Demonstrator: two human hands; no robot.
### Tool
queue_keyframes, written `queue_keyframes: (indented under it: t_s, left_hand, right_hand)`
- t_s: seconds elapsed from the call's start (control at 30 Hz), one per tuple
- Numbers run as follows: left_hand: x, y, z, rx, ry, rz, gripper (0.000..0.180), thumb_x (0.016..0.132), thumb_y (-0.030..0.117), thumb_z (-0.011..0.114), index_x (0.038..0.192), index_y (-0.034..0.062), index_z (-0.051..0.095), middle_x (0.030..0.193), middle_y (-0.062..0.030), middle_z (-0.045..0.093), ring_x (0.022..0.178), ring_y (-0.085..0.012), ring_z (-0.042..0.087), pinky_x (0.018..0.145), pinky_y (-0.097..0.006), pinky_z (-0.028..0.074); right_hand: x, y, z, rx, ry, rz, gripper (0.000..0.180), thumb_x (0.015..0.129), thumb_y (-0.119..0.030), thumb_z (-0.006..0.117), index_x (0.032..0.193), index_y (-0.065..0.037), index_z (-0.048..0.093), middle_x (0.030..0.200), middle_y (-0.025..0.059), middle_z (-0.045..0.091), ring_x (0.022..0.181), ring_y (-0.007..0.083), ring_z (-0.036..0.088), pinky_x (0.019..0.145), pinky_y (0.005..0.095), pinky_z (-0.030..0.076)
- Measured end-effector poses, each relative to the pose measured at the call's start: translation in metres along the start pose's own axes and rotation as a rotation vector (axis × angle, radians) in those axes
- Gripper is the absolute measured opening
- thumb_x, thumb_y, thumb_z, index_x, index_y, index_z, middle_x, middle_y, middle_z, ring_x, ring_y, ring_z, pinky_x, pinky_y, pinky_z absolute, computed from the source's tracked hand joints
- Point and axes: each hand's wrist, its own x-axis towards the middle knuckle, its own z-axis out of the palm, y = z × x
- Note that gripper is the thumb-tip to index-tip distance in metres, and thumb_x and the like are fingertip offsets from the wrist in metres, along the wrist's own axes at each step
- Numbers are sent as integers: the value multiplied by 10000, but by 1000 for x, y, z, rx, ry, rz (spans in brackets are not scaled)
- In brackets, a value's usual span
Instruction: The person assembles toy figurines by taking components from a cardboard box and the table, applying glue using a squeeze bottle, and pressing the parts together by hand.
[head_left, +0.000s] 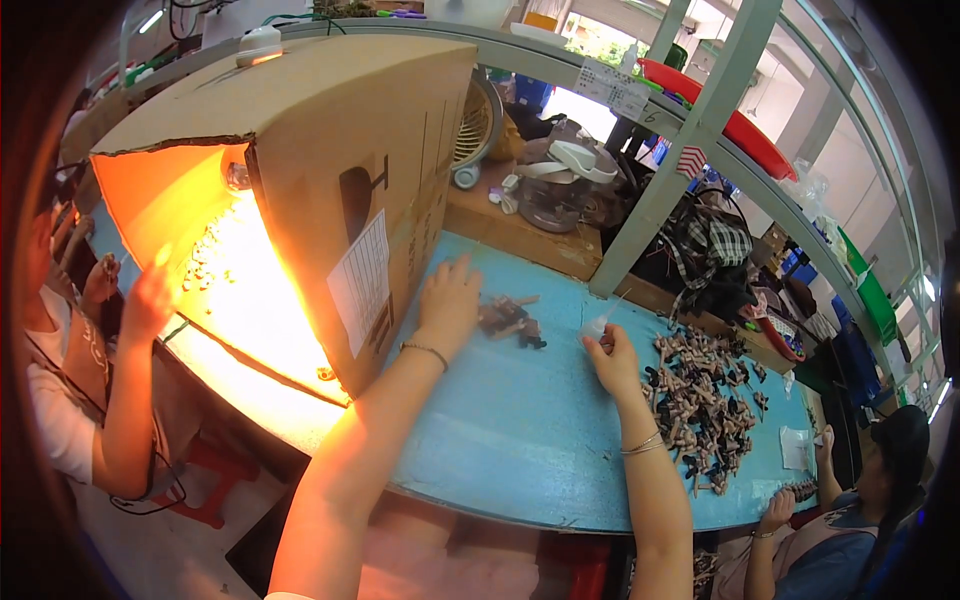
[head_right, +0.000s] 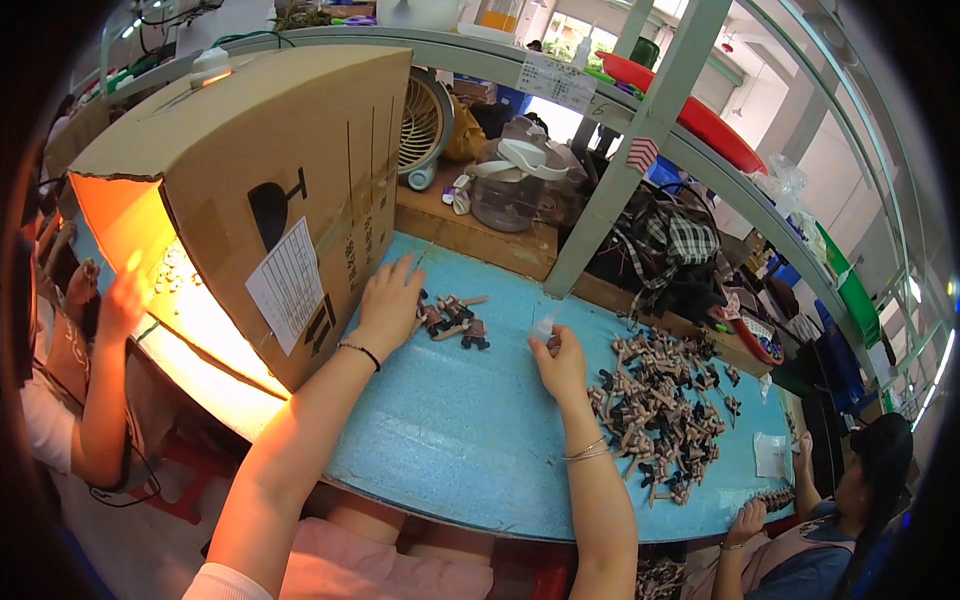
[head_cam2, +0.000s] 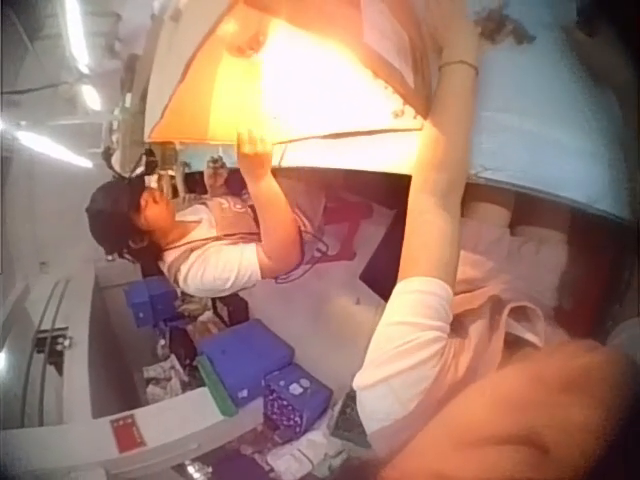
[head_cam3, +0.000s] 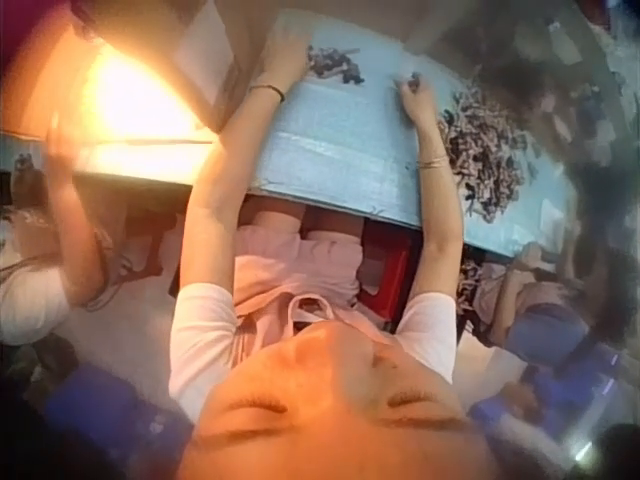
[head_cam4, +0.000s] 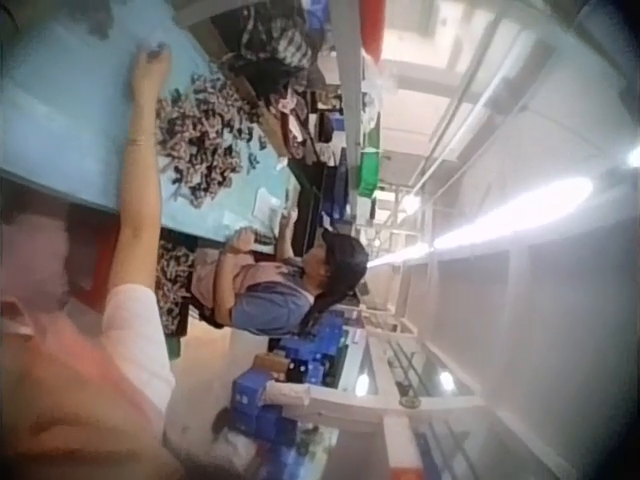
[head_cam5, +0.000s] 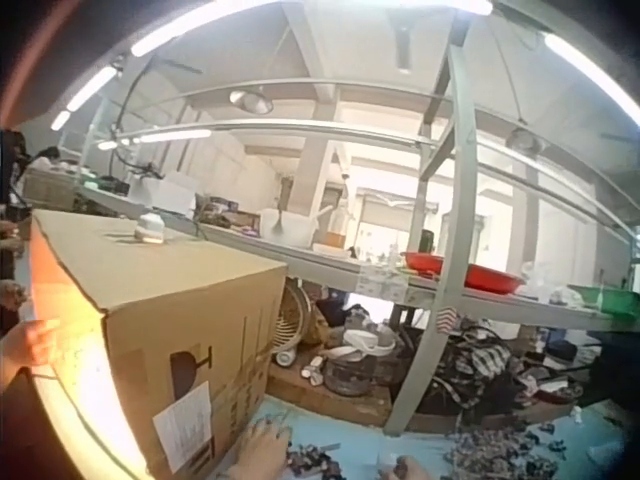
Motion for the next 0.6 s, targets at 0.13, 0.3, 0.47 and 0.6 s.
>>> queue_keyframes:
  t_s: [0.13, 0.3, 0.47, 0.6]
  left_hand:
    - [8, 0, -8, -175, -518, -94, 384, 637, 144, 721, 935, 22, 511, 943, -151, 580, 917, -313, 560, 765, -400, 431]
    - [-2, 38, -52, 33, -689, -171, 235, 732, 199, 630, 881, 35, 551, 893, -121, 602, 878, -282, 584, 749, -378, 431]
    - [-29, 47, -88, 7, -707, -171, 223, 751, 193, 594, 900, 32, 555, 923, -129, 570, 930, -273, 559, 752, -369, 423]
    - [-65, 34, -88, -480, -416, -43, 270, 709, 136, 582, 959, 49, 527, 975, -148, 507, 899, -293, 529, 743, -390, 416]
  right_hand:
    - [-8, -5, -4, 88, 86, -32, 319, 780, -192, 658, 942, 49, 526, 822, 105, 610, 673, 187, 586, 638, 301, 481]
    - [-34, -24, -20, 477, 28, 132, 228, 822, -149, 607, 928, 19, 494, 919, 133, 620, 772, 185, 609, 664, 291, 477]
    - [-78, -61, -35, 902, -58, 220, 206, 884, -158, 499, 999, 11, 471, 968, 169, 612, 794, 188, 596, 697, 284, 461]
    - [-107, -75, -34, 1263, -167, 429, 268, 902, -219, 433, 1038, 8, 470, 961, 173, 598, 762, 196, 571, 681, 289, 452]
